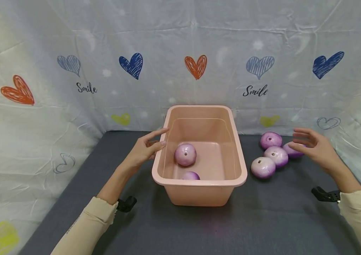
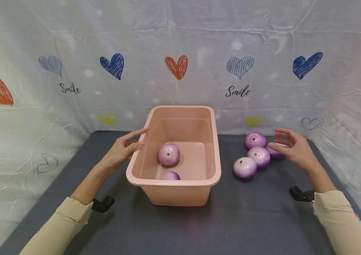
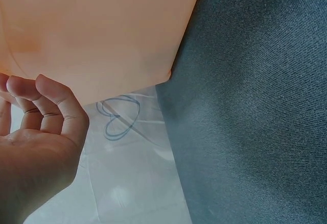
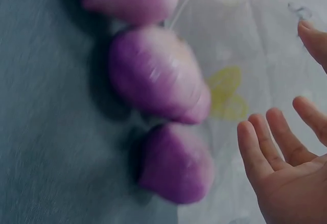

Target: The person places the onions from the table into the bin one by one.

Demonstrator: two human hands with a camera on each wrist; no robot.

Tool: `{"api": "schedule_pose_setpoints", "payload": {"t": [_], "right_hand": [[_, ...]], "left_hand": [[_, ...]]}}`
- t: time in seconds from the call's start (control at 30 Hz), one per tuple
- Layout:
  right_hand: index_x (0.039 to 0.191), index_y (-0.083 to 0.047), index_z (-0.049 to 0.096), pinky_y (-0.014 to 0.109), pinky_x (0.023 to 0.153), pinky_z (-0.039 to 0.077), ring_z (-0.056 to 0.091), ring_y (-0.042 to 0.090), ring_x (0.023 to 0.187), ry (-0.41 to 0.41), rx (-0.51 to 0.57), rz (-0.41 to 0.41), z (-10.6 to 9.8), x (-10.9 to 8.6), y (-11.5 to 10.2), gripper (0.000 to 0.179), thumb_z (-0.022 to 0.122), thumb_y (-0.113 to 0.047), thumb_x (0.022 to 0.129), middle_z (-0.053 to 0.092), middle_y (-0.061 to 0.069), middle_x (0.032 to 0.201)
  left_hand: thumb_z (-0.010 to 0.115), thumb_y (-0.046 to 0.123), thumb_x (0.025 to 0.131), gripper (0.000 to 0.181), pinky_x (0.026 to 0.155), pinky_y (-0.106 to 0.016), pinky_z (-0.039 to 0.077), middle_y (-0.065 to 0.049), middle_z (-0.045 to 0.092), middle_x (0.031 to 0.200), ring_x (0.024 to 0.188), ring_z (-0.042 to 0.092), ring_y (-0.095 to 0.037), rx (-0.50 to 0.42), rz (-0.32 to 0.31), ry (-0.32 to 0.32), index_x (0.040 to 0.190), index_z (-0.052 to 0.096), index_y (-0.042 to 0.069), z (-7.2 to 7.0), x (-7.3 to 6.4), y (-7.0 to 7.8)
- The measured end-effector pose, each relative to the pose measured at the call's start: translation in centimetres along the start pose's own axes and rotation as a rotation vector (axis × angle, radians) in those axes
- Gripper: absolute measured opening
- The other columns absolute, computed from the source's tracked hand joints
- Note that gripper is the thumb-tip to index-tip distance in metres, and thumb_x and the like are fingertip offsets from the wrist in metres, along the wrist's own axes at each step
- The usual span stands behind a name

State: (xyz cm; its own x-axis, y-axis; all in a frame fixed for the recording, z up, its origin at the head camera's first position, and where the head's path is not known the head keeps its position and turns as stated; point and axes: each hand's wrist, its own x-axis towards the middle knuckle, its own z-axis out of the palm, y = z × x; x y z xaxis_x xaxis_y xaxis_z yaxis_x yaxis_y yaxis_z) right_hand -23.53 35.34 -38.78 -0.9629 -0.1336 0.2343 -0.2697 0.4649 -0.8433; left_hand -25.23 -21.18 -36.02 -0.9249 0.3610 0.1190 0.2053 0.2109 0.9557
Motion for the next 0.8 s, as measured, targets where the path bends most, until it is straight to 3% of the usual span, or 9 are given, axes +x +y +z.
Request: {"api": "schedule_pose_setpoints", "payload": {"t": [0.1,0.2,0.3,0.47,0.53,0.6,0.7,0.8], "right_hand": [[0.152,-0.01,0.043,0.013,0.081,0.045,0.055,0.01,0.116,0.029,-0.051,0.028,-0.4,-0.2,0.8,0.061,0.071,-0.015,0.098,0.05,0.004,0.138],[0.153,-0.007,0.039,0.011,0.081,0.044,0.051,0.032,0.126,0.042,-0.084,0.041,-0.6,-0.3,1.6,0.064,0.072,-0.017,0.098,0.045,0.019,0.144],[0.155,-0.005,0.036,0.009,0.079,0.043,0.043,0.048,0.13,0.053,-0.099,0.057,-0.8,-0.4,2.4,0.068,0.071,-0.018,0.099,0.038,0.029,0.148],[0.159,-0.001,0.028,0.008,0.076,0.041,0.035,0.055,0.134,0.059,-0.1,0.113,-1.1,-0.3,3.4,0.077,0.072,-0.022,0.099,0.03,0.035,0.152],[0.16,0.001,0.022,0.021,0.091,0.045,0.031,0.056,0.136,0.051,-0.099,0.147,-1.1,-0.2,3.8,0.083,0.072,-0.026,0.099,0.025,0.035,0.155],[0.16,0.003,0.017,0.042,0.103,0.042,0.028,0.057,0.138,0.043,-0.097,0.179,-1.0,-0.1,4.2,0.088,0.072,-0.028,0.098,0.02,0.036,0.157],[0.16,0.005,0.011,0.072,0.101,0.028,0.023,0.058,0.139,0.027,-0.079,0.22,-0.8,0.1,4.9,0.092,0.07,-0.03,0.099,0.013,0.037,0.158],[0.159,0.006,0.008,0.073,0.101,0.025,0.023,0.061,0.138,0.012,-0.068,0.242,-0.7,0.3,5.4,0.093,0.069,-0.031,0.1,0.01,0.04,0.157]], "left_hand": [[0.066,0.025,0.102,0.053,0.064,-0.029,0.046,-0.03,0.061,0.125,0.073,0.055,-0.016,-0.006,0.001,0.001,0.153,0.051,0.024,0.0,0.0,0.0],[0.067,0.025,0.101,0.054,0.068,-0.029,0.05,-0.03,0.061,0.126,0.078,0.06,-0.016,-0.008,0.0,0.002,0.153,0.051,0.024,0.0,0.0,0.0],[0.066,0.025,0.102,0.054,0.066,-0.029,0.048,-0.03,0.061,0.127,0.073,0.057,-0.016,-0.016,0.004,-0.003,0.153,0.05,0.024,0.0,0.0,0.0],[0.065,0.025,0.102,0.053,0.063,-0.029,0.044,-0.028,0.062,0.126,0.065,0.048,-0.015,-0.023,0.012,-0.009,0.153,0.05,0.023,0.0,0.0,0.0],[0.065,0.025,0.102,0.053,0.065,-0.029,0.047,-0.027,0.062,0.127,0.069,0.052,-0.015,-0.022,0.011,-0.009,0.153,0.05,0.023,0.0,0.0,0.0],[0.066,0.026,0.102,0.053,0.068,-0.031,0.049,-0.025,0.063,0.128,0.074,0.056,-0.017,-0.016,0.007,-0.009,0.153,0.05,0.023,0.0,0.0,0.0],[0.066,0.026,0.102,0.054,0.073,-0.035,0.053,-0.024,0.061,0.131,0.089,0.064,-0.023,-0.016,0.007,-0.013,0.153,0.05,0.022,-0.1,0.1,-0.1],[0.066,0.025,0.102,0.054,0.076,-0.038,0.055,-0.026,0.059,0.133,0.101,0.065,-0.028,-0.021,0.008,-0.016,0.154,0.05,0.021,-0.1,0.0,-0.2]]}}
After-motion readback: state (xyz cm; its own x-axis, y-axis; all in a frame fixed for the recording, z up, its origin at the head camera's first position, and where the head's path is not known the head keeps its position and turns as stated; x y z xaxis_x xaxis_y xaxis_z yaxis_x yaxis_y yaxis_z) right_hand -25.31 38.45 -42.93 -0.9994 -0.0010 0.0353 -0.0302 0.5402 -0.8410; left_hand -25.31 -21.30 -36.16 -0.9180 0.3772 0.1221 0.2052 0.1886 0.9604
